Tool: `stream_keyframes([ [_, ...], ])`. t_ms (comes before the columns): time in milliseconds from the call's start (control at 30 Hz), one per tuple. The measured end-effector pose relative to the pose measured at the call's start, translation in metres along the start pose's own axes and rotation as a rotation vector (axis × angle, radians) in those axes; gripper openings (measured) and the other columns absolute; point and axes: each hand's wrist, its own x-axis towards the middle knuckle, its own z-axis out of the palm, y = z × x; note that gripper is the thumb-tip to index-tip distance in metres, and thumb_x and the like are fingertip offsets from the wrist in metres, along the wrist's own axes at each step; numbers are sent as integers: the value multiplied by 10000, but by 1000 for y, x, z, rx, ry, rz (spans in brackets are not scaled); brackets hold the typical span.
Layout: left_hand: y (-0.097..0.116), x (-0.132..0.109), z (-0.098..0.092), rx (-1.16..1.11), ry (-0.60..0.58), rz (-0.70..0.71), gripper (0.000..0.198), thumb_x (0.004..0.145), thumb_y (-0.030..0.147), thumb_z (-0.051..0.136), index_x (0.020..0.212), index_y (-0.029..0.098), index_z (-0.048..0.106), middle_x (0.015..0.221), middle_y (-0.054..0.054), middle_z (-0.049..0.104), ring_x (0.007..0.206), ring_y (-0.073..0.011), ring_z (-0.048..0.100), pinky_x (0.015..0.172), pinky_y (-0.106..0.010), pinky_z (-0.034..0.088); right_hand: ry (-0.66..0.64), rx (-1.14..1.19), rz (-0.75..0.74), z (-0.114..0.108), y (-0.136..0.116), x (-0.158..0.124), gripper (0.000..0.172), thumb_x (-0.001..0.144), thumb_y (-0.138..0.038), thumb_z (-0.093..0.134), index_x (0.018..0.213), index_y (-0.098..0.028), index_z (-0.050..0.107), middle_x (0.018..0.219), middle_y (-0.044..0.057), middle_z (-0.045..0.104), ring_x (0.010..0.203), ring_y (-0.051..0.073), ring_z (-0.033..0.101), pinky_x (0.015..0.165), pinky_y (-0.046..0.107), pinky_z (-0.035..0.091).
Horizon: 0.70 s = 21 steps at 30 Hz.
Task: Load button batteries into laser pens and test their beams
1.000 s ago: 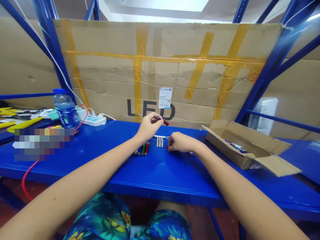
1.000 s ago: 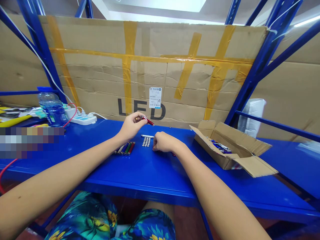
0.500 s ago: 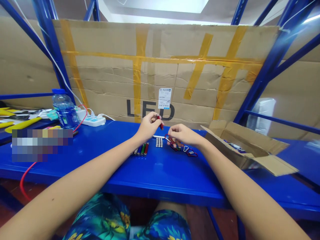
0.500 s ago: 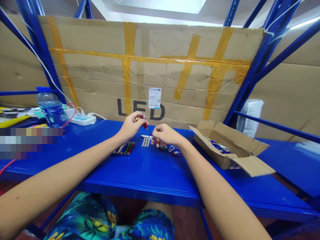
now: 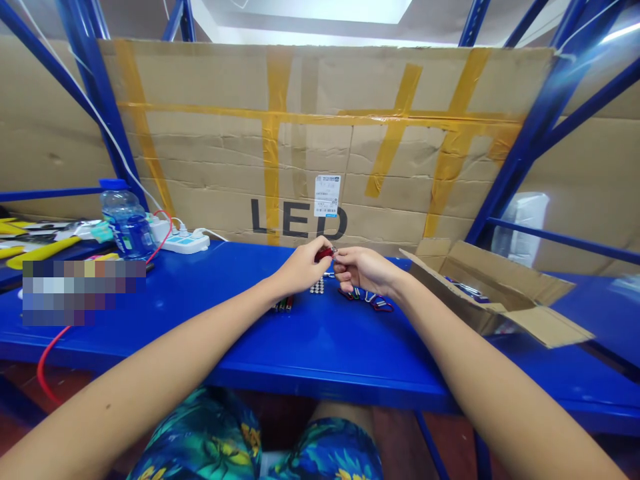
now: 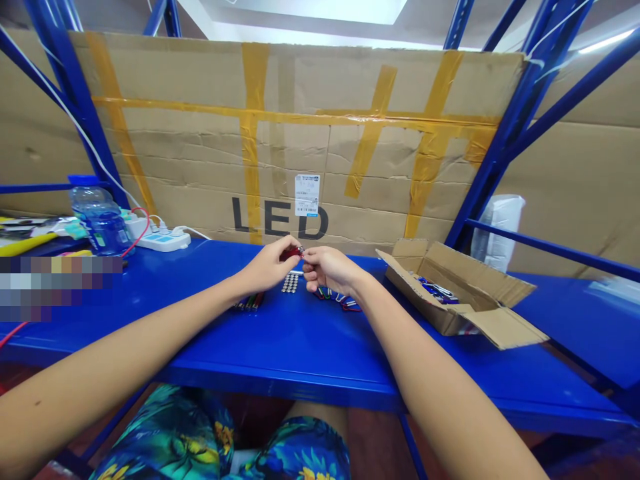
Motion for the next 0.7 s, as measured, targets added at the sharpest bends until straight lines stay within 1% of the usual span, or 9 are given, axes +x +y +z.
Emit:
stream_keyframes([
  [100,1,1,-3,2,6,-19,27,828,185,506,844,184,527,742,17,552,693,-135,482,650,-273,369,-66,-42,-39,1,0,-2,150,828,-203,594,744,-179,472,627,-38,378,536,99,378,509,277,415],
  [167,0,2,-5,-5,14,-43,32,837,209,509,832,180,523,737,15,547,687,-136,472,646,-275,367,-85,-52,-60,0,-1,-3,133,817,-204,610,753,-172,499,632,-35,386,550,102,386,530,285,431],
  [233,-1,3,-5,-4,12,-58,45,838,219,513,827,178,526,726,16,542,678,-135,464,639,-275,363,-87,-47,-60,-2,-1,-3,122,812,-215,624,763,-164,524,632,-34,392,555,101,384,539,286,436],
  [333,-1,2,-6,11,-3,-46,33,825,196,519,826,173,543,720,17,549,679,-133,472,641,-272,365,-75,-32,-42,-5,-2,-1,149,799,-237,655,759,-150,541,628,-33,396,554,95,375,534,280,428],
  [433,1,1,-5,37,-18,-34,51,808,162,515,827,168,561,731,12,573,691,-133,497,644,-268,371,-24,-28,-28,-6,-1,1,170,785,-215,661,721,-145,520,601,-43,372,534,87,350,504,266,394],
  [567,1,0,-4,66,-33,-27,63,802,155,519,831,165,574,744,6,595,695,-135,516,647,-270,380,89,-62,-40,-3,4,6,221,786,-152,596,632,-176,439,557,-73,276,486,68,262,462,242,309],
  [633,-1,0,-3,80,-32,-25,55,803,158,520,825,167,570,743,3,597,690,-137,517,645,-273,379,120,-132,-66,-1,6,7,264,801,-146,548,591,-192,394,538,-80,238,468,64,224,459,243,280],
  [700,-1,0,-3,80,-30,-24,50,808,171,523,841,173,560,748,1,597,693,-141,523,644,-277,380,158,-288,-111,-1,7,8,278,827,-154,489,572,-197,389,506,-76,242,450,73,233,470,255,283],
])
